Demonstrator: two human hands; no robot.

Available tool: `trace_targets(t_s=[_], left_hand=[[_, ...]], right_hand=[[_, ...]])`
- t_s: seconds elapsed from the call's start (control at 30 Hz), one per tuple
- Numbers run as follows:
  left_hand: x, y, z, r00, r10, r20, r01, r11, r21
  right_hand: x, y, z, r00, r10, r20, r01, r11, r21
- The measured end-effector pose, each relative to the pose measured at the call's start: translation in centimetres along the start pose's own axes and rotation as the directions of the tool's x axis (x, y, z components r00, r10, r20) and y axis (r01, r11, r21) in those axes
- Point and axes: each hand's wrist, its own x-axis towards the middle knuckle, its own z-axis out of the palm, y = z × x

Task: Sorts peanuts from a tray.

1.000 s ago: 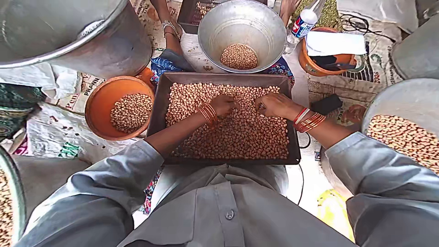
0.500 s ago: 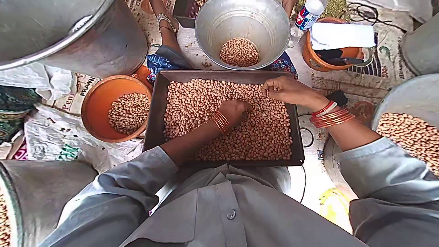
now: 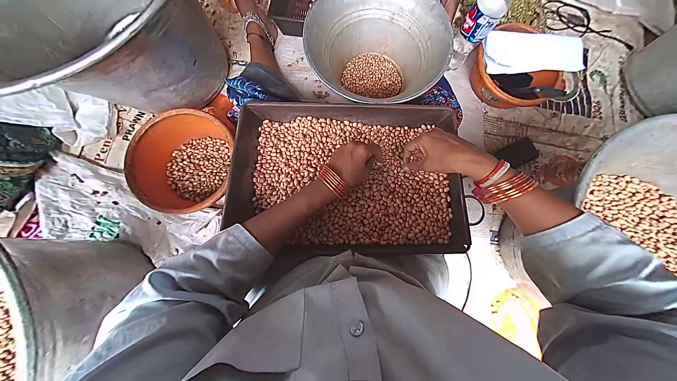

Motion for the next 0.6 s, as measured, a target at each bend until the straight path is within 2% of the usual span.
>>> trace_targets(t_s=[0.1,0.17,0.2,0.3,0.37,0.43,0.5,0.53,0.6], left_hand=[[0.0,0.3,0.4,0.999,0.036,0.027,-0.037,0.998,0.056],[0.2,0.7,0.7,0.997,0.011,0.079,-0.019,0.995,0.103],[0.2,0.8,0.8,0.995,0.003,0.096,-0.015,0.992,0.127],[0.5,1.0,1.2,0.994,0.002,0.110,-0.020,0.986,0.163],[0.7,0.7,0.8,0.995,-0.020,0.097,0.012,0.996,0.091],[0.8,-0.4,-0.7,0.998,-0.060,-0.001,0.060,0.994,-0.091],[0.5,-2.0,-2.7,0.982,-0.133,-0.136,0.083,0.944,-0.320],[0.1,-2.7,-3.8,0.969,-0.182,-0.165,0.093,0.893,-0.440],[-0.9,-3.1,-5.6,0.960,-0.253,-0.121,0.130,0.784,-0.607]], right_hand=[[0.0,0.6,-0.8,0.980,-0.021,-0.197,0.091,0.932,0.351],[0.0,0.5,-0.7,0.960,0.021,-0.281,0.117,0.878,0.465],[0.0,0.3,-0.6,0.960,0.025,-0.278,0.101,0.898,0.428],[0.2,-0.5,0.6,0.983,-0.006,-0.186,0.034,0.989,0.144],[0.4,-1.1,2.0,0.992,-0.020,-0.126,0.015,0.999,-0.043],[0.3,-1.7,3.0,0.993,-0.043,-0.112,0.023,0.984,-0.175],[0.3,-2.2,3.7,0.992,-0.068,-0.107,0.040,0.969,-0.243],[0.3,-2.5,3.8,0.993,-0.063,-0.100,0.036,0.965,-0.259],[0.3,-3.0,3.8,0.997,-0.024,-0.069,0.003,0.960,-0.278]])
